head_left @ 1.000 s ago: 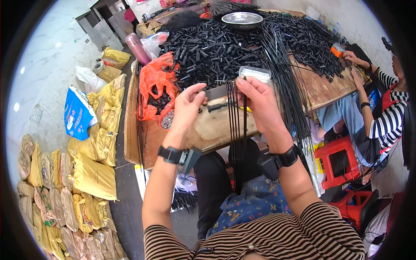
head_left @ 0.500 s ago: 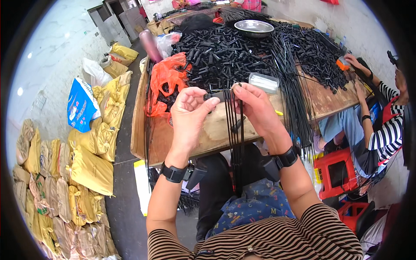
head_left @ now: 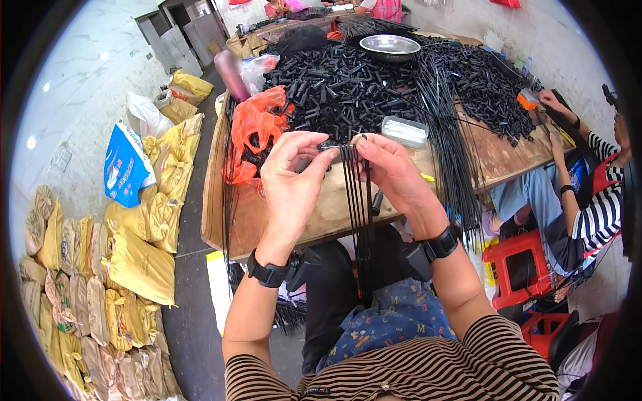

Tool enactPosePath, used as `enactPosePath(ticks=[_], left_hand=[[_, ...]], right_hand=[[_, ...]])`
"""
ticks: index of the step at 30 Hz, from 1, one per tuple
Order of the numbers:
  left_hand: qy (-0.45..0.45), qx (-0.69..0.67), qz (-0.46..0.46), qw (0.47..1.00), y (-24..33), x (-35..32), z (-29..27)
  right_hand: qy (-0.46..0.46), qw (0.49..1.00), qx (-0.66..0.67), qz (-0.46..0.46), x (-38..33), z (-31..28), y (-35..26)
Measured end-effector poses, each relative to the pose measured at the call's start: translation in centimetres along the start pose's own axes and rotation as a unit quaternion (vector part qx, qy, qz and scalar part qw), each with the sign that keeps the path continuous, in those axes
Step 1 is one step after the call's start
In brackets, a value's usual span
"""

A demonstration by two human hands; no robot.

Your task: The person attaches plastic tips and connectors to metal umbrella ribs by hand and using pliers, then organizes the finished ribs into bundles.

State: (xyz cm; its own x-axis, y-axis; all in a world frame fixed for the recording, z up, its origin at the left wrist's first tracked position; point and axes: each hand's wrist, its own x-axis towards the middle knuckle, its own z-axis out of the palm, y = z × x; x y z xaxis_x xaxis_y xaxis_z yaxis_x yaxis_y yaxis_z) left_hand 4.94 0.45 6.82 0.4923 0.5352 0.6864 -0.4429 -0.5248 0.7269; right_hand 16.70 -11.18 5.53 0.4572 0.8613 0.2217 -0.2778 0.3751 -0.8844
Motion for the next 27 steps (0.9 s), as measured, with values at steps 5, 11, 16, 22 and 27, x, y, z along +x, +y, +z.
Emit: enactPosePath(ticks=[5,11,16,22,27], left_hand=[[-0.033,0.046,-0.001,0.998,0.6,0.0,-0.2],[-0.017,0.064,0.008,0.998,1.1,-0.2,0.0],[-0.045,0.076,0.024,0.996,0.9,0.2,-0.4],[-0.077,0.079,0.019,0.994,1.7,0.6,-0.4],[-0.063,0.021,-0.049,0.997,1.9,0.6,-0.4]], right_hand=[[-0.016,1.000,0.005,0.003,-0.1,0.8,-0.2],[-0.061,0.997,-0.034,-0.015,-0.5,1.4,-0.4],[-0.051,0.997,-0.051,-0.002,-0.6,1.4,-0.7],[-0.035,0.997,-0.069,-0.005,-0.4,1.1,-0.3],[-0.035,0.997,-0.070,0.004,-0.7,1.4,-0.6]])
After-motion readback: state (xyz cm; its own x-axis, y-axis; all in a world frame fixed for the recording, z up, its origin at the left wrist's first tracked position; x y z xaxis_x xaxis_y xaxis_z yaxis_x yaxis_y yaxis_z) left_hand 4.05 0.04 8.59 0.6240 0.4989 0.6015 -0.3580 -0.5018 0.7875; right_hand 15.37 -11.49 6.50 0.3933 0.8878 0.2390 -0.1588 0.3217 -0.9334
